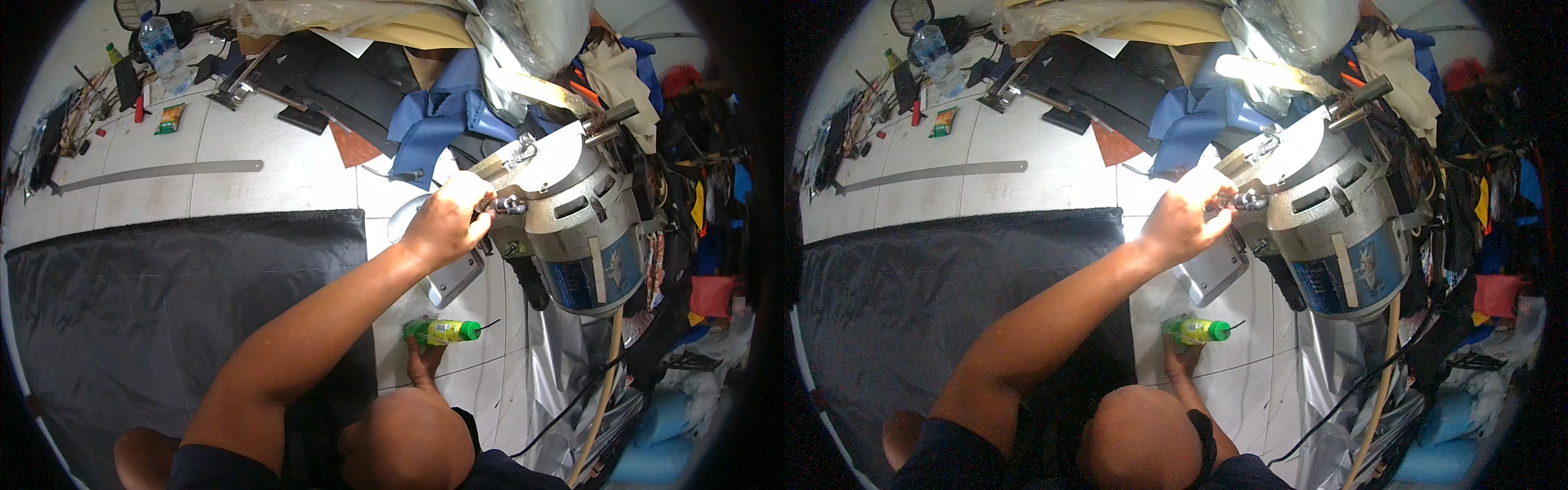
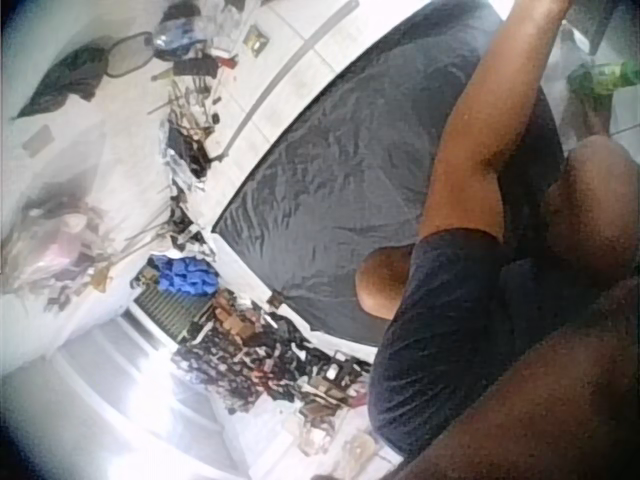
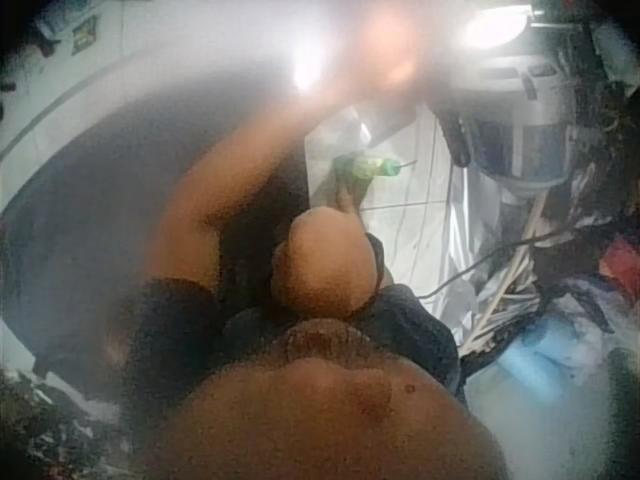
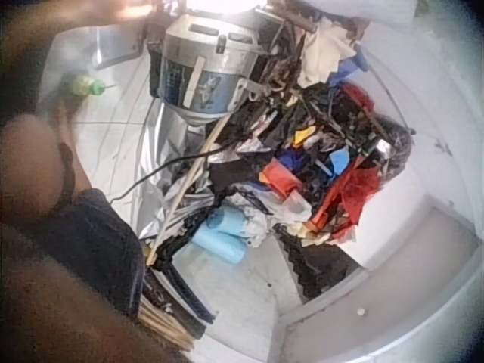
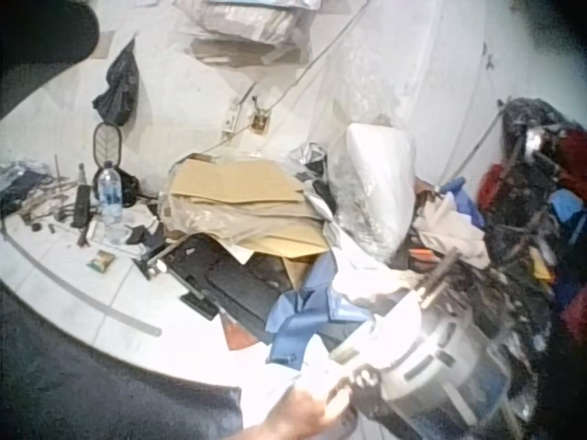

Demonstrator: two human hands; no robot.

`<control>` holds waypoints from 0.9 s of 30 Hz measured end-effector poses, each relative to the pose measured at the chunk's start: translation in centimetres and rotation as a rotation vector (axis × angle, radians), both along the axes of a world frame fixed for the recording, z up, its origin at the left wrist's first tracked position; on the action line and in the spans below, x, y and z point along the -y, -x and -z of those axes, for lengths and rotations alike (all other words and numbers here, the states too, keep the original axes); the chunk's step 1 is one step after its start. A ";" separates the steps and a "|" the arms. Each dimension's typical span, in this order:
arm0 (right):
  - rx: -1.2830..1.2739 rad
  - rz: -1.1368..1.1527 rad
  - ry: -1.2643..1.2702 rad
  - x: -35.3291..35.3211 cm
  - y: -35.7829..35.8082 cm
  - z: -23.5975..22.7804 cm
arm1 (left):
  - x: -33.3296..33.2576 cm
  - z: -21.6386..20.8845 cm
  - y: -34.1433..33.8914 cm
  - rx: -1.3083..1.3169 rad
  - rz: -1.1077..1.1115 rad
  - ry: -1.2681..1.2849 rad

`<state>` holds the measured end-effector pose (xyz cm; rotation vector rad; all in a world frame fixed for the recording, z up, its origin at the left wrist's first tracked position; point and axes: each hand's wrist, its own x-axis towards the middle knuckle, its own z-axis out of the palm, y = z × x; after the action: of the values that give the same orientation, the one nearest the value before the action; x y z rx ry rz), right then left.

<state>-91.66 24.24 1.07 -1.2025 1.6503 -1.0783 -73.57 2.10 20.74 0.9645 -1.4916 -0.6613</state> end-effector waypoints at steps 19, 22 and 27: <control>0.004 -0.016 -0.043 0.4 0.1 0.8 | 0.5 0.7 -0.4 0.097 -0.035 0.119; 0.328 0.030 -0.051 -0.1 -1.7 0.4 | 0.7 1.3 0.1 0.061 -0.134 0.163; 0.118 -0.003 -0.070 -0.2 -1.5 -0.4 | 0.9 1.1 0.9 -0.068 -0.068 0.056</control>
<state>-90.21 24.43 1.49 -1.0759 1.5823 -1.0600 -74.52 1.23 19.66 0.9368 -1.4042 -0.5954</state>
